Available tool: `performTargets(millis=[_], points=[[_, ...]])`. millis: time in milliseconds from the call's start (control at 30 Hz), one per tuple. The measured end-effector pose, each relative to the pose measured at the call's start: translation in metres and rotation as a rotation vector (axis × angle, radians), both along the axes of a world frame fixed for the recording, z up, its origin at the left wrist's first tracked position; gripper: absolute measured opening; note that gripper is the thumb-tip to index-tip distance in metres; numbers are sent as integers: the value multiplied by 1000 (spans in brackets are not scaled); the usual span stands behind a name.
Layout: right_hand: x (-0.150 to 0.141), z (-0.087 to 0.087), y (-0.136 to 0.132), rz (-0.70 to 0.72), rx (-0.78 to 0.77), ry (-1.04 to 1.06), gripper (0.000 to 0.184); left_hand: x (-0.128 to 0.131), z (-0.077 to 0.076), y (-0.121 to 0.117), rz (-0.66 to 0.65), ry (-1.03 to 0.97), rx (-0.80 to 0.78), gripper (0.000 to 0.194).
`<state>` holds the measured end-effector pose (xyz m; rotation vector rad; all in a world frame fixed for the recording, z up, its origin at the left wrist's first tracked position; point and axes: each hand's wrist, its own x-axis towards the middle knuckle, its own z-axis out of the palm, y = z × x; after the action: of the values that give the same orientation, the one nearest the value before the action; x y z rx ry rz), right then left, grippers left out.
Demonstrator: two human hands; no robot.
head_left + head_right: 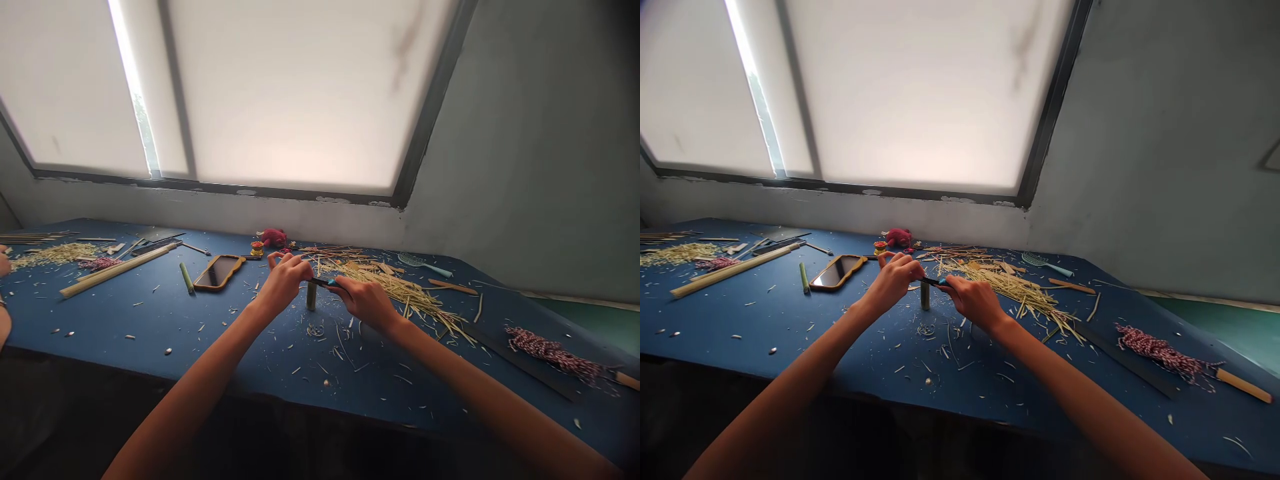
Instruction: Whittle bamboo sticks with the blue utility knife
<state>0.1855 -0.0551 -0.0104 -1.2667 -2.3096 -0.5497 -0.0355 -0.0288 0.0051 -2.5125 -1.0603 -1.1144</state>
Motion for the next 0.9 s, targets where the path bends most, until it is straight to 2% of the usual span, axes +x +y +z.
performTargets(millis=[133, 467, 633, 900], points=[[1, 13, 2, 7, 19, -90, 39, 5, -4, 1, 45, -50, -89, 24], [-3, 48, 2, 0, -5, -331, 31, 3, -9, 6, 17, -200, -369, 17], [-6, 61, 4, 4, -34, -427, 26, 4, -12, 8, 21, -260, -445, 21], [-21, 83, -1, -26, -61, -574, 20, 0, -20, 16, -61, -326, -500, 13]])
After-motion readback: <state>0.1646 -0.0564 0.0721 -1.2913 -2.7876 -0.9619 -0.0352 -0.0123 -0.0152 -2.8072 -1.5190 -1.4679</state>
